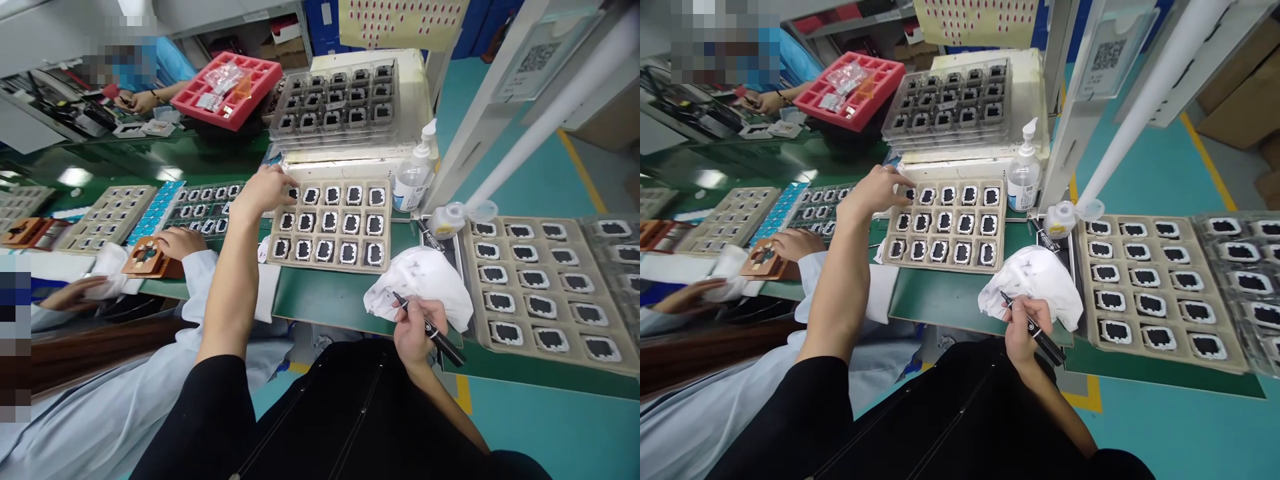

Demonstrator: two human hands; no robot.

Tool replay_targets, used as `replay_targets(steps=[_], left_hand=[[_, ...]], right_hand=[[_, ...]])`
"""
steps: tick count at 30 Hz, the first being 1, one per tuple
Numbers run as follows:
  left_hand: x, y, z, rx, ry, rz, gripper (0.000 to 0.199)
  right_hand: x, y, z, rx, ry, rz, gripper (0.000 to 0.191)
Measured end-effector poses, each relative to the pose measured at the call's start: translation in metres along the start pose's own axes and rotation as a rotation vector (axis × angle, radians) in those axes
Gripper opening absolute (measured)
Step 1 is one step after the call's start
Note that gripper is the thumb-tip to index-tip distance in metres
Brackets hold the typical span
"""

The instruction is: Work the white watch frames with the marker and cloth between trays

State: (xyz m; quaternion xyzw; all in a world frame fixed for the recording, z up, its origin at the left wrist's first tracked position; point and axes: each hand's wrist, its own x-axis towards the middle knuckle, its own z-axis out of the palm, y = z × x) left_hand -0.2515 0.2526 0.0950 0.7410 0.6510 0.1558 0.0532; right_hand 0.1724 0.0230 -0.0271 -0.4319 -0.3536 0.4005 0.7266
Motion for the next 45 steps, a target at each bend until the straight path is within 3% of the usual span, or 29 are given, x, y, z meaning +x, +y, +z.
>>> replay_targets(steps=[4, 7, 9, 12, 14, 18, 22, 28, 32, 45], left_hand=[[-0.018, 0.007, -0.013, -0.062, 0.061, -0.001, 0.037], [-0.04, 0.025, -0.016, -0.28, 0.22, -0.059, 0.044], [-0.058, 0.047, -0.008, -0.482, 0.327, -0.062, 0.053], [-0.095, 0.095, 0.021, -0.771, 0.462, -0.012, 0.071], [-0.124, 0.133, 0.049, -0.915, 0.501, -0.007, 0.072], [-0.183, 0.2, 0.101, -1.13, 0.289, -0.059, 0.064], [-0.22, 0.238, 0.133, -1.108, 0.196, -0.152, 0.063], [-0.236, 0.25, 0.156, -0.991, 0.156, -0.192, 0.045], [-0.239, 0.249, 0.156, -0.9, 0.105, -0.176, 0.045], [-0.24, 0.252, 0.147, -0.819, 0.108, -0.145, 0.035]], right_hand=[[-0.002, -0.002, -0.002, -0.015, -0.04, 0.017, 0.025], [-0.003, -0.004, -0.002, -0.021, -0.051, 0.018, 0.025], [-0.003, -0.005, -0.002, -0.025, -0.053, 0.017, 0.025], [-0.002, -0.006, -0.001, -0.034, -0.051, 0.012, 0.026], [-0.001, -0.005, 0.001, -0.035, -0.046, 0.001, 0.027], [-0.002, -0.003, 0.003, -0.05, -0.036, -0.024, 0.029], [-0.006, -0.002, 0.0, -0.112, -0.06, -0.026, 0.03], [-0.007, -0.008, -0.002, -0.215, -0.259, -0.133, 0.011], [-0.006, -0.01, 0.0, -0.307, -0.395, -0.143, 0.019], [-0.003, -0.017, 0.002, -0.437, -0.391, -0.159, 0.01]])
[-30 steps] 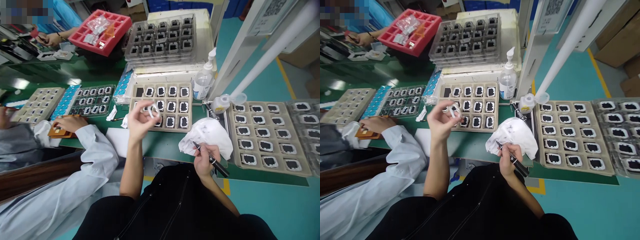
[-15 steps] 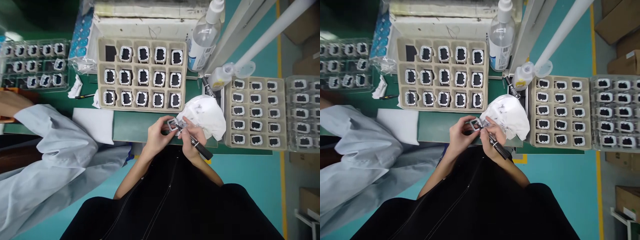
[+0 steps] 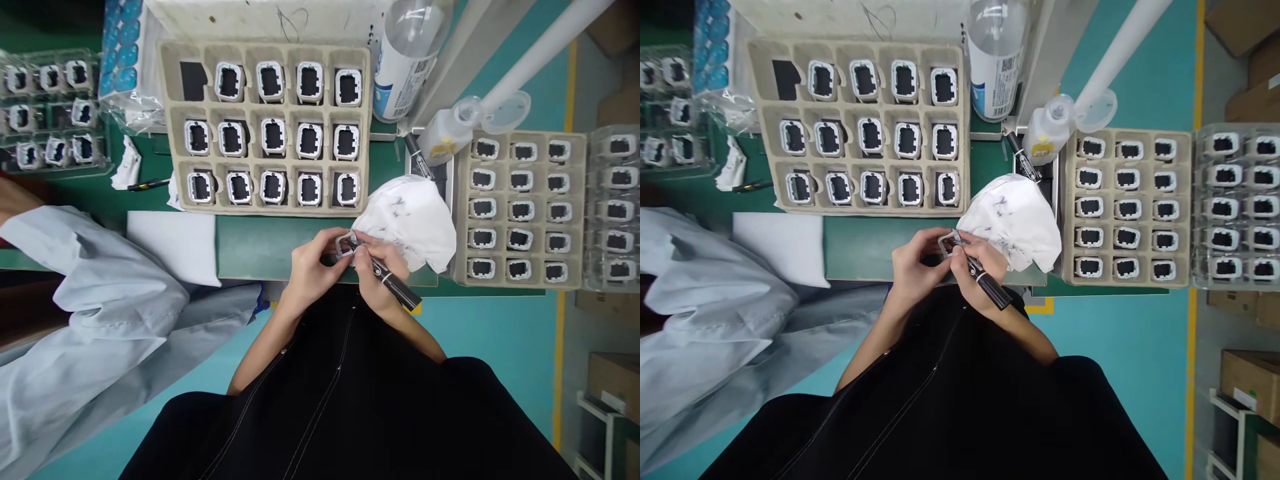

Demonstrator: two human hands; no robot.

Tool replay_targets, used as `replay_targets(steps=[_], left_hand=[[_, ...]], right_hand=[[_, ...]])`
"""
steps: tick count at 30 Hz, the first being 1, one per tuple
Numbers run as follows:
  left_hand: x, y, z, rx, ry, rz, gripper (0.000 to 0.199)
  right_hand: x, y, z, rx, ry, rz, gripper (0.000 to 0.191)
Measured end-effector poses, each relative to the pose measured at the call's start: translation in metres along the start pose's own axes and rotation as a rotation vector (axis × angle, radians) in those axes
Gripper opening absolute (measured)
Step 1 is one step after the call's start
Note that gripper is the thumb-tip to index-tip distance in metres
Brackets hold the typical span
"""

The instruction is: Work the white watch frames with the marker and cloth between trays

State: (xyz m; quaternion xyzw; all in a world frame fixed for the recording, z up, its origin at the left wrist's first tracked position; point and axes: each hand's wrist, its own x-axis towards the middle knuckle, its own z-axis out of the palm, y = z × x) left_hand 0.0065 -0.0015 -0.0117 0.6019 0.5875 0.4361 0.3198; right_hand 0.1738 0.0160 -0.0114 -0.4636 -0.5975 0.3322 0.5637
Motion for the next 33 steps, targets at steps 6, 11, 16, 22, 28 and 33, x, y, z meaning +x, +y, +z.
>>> replay_targets(steps=[6, 11, 16, 22, 28, 33], left_hand=[[0.0013, 0.0019, -0.0008, 0.014, 0.008, 0.023, 0.034], [0.0007, 0.0022, -0.0017, 0.051, -0.008, 0.014, 0.034], [0.0002, 0.0032, -0.0014, 0.049, 0.01, 0.061, 0.032], [0.0, 0.0034, -0.0011, 0.072, 0.023, 0.112, 0.033], [-0.0013, 0.0005, -0.0004, 0.068, 0.034, 0.145, 0.036], [-0.0026, -0.0015, -0.0008, 0.103, 0.035, 0.139, 0.03]], right_hand=[[0.0014, -0.0007, 0.0022, 0.012, 0.013, -0.034, 0.01], [0.0025, -0.0032, 0.0013, 0.001, 0.008, -0.015, 0.011], [0.0034, -0.0049, 0.0007, -0.034, 0.009, -0.02, 0.013], [0.0037, -0.0019, 0.0024, -0.056, 0.03, -0.087, 0.011], [0.0048, -0.0026, 0.0032, -0.107, 0.027, -0.131, 0.012], [0.0047, -0.0022, 0.0031, -0.238, -0.035, -0.278, 0.014]])
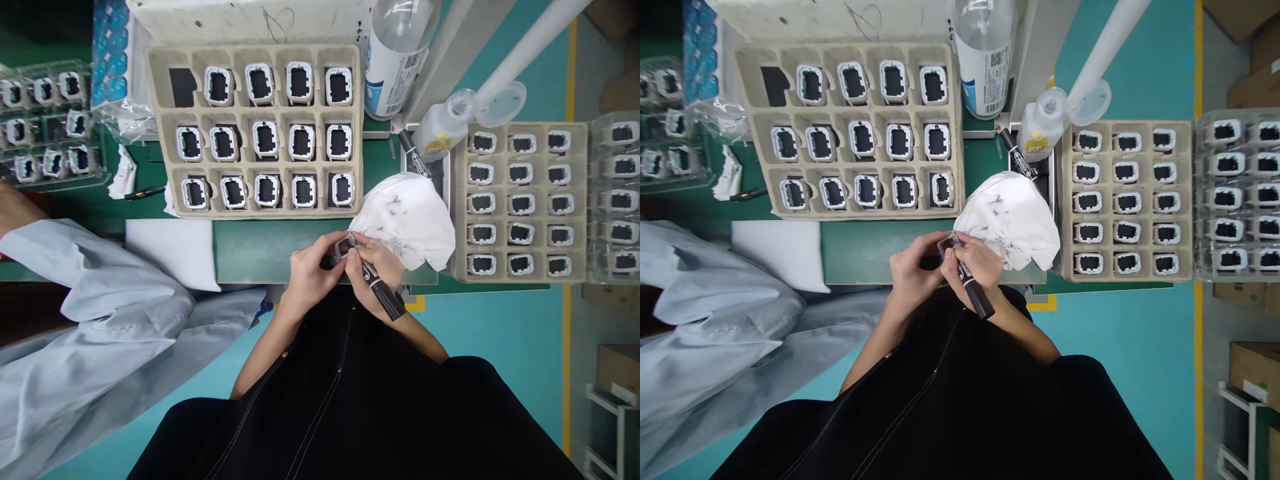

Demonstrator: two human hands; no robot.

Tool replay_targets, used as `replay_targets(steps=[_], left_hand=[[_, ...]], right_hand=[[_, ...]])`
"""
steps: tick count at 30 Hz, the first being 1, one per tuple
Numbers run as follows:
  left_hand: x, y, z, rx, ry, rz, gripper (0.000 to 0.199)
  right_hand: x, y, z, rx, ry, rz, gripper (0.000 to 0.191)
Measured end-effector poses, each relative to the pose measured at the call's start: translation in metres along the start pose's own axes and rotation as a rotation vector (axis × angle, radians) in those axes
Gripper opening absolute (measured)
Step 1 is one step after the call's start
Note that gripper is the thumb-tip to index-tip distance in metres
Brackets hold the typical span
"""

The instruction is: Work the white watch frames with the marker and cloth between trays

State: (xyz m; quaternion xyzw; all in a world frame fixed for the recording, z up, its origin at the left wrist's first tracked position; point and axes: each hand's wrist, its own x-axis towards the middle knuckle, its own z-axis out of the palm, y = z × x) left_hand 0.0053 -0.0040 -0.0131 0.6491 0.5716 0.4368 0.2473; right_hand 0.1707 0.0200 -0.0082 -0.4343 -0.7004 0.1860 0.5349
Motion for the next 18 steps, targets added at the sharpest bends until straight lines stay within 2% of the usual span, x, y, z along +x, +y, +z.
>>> replay_targets(steps=[3, 8, 13, 18], left_hand=[[0.0001, 0.0004, -0.0006, -0.003, 0.003, -0.01, 0.029], [0.0012, 0.0013, -0.0007, -0.071, 0.025, -0.03, 0.032], [0.0007, 0.0006, -0.0016, -0.068, 0.002, -0.071, 0.03], [-0.0014, 0.0011, -0.0018, -0.056, -0.001, -0.075, 0.031]], right_hand=[[-0.0002, 0.0001, 0.0002, 0.006, -0.017, -0.028, 0.015], [0.0028, -0.0015, 0.0003, 0.108, 0.04, 0.088, 0.013], [0.0051, -0.0033, 0.0009, 0.081, 0.01, 0.019, 0.016], [0.004, -0.0042, 0.0031, 0.075, 0.054, 0.024, 0.015]])
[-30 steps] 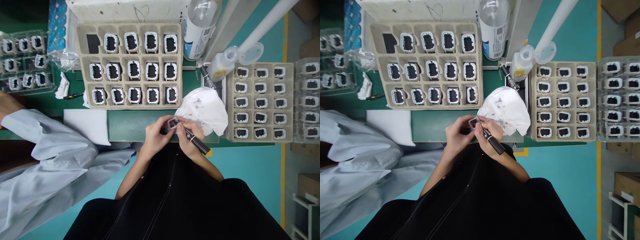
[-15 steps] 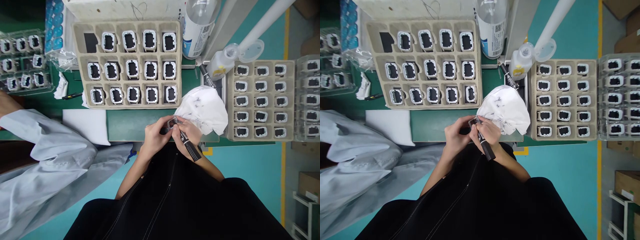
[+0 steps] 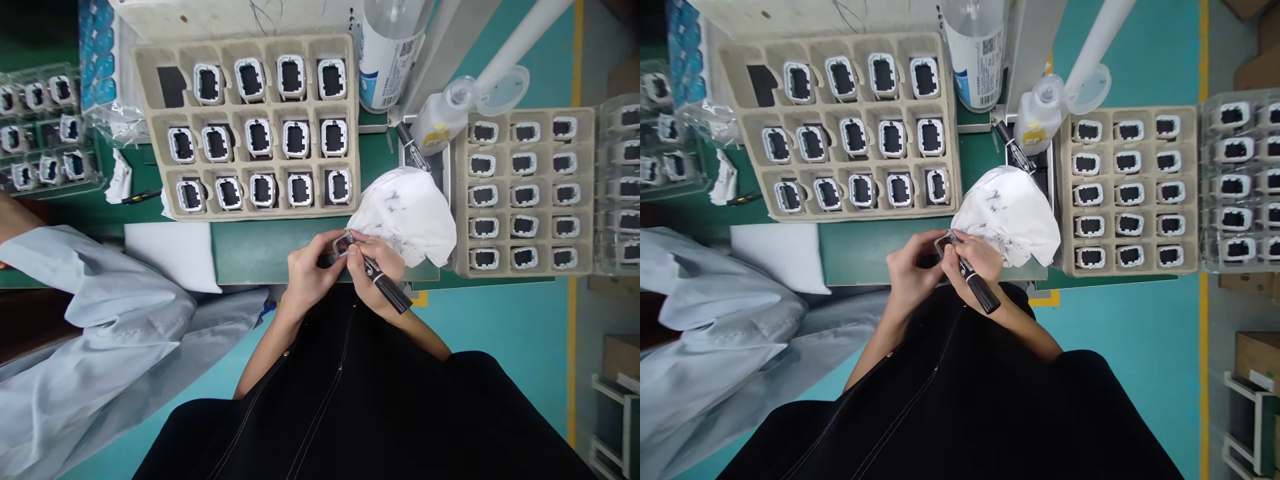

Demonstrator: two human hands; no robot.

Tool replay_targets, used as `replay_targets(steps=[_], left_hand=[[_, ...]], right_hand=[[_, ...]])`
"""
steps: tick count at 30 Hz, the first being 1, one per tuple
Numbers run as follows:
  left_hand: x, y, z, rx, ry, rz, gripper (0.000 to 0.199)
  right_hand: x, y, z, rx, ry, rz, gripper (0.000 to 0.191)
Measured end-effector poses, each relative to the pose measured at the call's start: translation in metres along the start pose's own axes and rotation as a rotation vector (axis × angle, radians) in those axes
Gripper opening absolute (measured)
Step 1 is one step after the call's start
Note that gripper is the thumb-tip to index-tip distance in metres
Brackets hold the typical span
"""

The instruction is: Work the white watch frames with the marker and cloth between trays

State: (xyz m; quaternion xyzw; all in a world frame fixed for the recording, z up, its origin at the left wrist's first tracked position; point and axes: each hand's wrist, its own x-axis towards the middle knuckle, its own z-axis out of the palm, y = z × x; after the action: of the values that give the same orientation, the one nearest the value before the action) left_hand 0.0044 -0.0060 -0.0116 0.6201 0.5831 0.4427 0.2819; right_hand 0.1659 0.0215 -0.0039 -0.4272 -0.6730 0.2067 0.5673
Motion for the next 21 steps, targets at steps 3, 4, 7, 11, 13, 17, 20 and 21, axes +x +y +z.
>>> replay_targets(steps=[3, 4, 7, 11, 13, 17, 20, 21], left_hand=[[-0.0011, -0.0001, 0.0008, -0.019, -0.002, -0.032, 0.032], [-0.0013, -0.0002, 0.001, -0.022, -0.004, -0.044, 0.032], [-0.001, -0.001, 0.0009, -0.027, -0.004, -0.052, 0.031], [-0.0003, -0.002, 0.0006, -0.034, 0.003, -0.022, 0.031], [-0.0004, -0.0026, 0.0009, -0.032, 0.004, -0.021, 0.032], [-0.0007, -0.0038, 0.0016, -0.034, 0.01, -0.04, 0.032], [-0.0006, -0.0041, 0.0019, -0.024, 0.006, -0.06, 0.033], [-0.0004, -0.004, 0.0019, -0.022, 0.007, -0.065, 0.033]], right_hand=[[0.0005, -0.0011, -0.0007, -0.008, 0.014, 0.013, 0.016], [0.0009, -0.0017, -0.0014, -0.012, 0.007, 0.007, 0.017], [0.0016, -0.003, -0.0034, -0.031, -0.032, -0.005, 0.018], [0.0009, -0.0023, -0.0025, -0.022, -0.013, 0.028, 0.016], [0.0008, -0.0012, -0.0014, -0.015, 0.008, 0.034, 0.017], [0.0016, 0.0001, -0.0022, 0.002, -0.02, 0.014, 0.019], [0.0011, 0.0004, -0.0035, 0.02, -0.03, 0.014, 0.017], [0.0007, 0.0005, -0.0035, 0.02, -0.027, 0.013, 0.017]])
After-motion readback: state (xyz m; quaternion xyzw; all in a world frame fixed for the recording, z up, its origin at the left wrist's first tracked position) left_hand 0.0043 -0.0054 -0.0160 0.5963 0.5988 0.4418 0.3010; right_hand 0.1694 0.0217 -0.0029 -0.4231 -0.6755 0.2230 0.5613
